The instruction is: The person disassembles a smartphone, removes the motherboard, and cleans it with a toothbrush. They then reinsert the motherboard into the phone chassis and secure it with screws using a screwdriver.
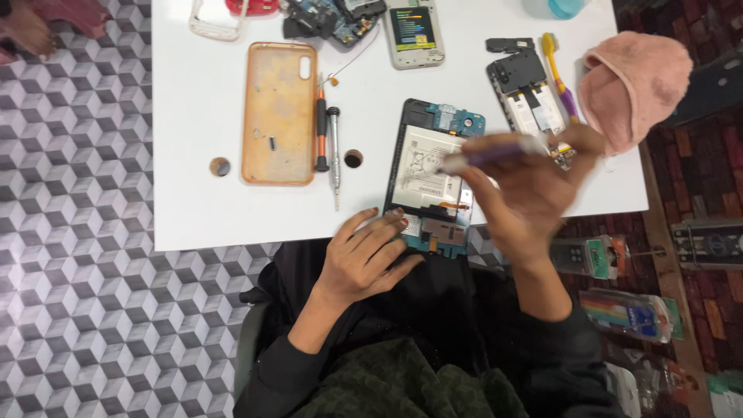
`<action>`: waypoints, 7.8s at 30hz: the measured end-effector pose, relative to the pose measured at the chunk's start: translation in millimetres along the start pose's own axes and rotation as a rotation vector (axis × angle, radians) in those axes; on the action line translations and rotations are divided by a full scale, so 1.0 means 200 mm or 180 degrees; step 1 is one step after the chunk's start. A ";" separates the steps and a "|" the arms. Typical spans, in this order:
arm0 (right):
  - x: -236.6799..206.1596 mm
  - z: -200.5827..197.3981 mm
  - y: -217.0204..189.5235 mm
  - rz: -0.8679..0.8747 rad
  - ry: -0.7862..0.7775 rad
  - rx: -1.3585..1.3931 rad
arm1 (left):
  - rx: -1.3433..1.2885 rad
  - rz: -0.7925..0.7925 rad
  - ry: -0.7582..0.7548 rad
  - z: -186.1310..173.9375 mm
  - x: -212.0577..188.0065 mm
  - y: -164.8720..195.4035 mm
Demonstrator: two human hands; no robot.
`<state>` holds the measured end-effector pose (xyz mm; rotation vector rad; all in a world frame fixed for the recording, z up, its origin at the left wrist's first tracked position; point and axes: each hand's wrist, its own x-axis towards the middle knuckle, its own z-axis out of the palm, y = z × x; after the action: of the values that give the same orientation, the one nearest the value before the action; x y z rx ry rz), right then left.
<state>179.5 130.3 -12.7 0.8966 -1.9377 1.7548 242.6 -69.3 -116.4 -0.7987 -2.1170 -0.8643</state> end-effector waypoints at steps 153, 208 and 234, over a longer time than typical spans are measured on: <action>0.29 0.49 0.45 -0.0205 -0.1146 0.0064 | 0.1081 0.0878 0.0104 0.25 -0.01 -0.04; -0.14 -0.34 0.32 0.0360 0.0857 -0.0755 | 0.0393 -0.1111 -0.0966 0.19 0.53 0.04; -0.02 -0.33 0.33 -0.0208 0.0850 -0.1523 | 0.0714 -0.0594 -0.1128 0.27 0.60 0.07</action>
<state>128.2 196.3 -54.3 0.5196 -1.9908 1.2163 165.7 12.9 -45.5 -0.6823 -2.5797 -0.5935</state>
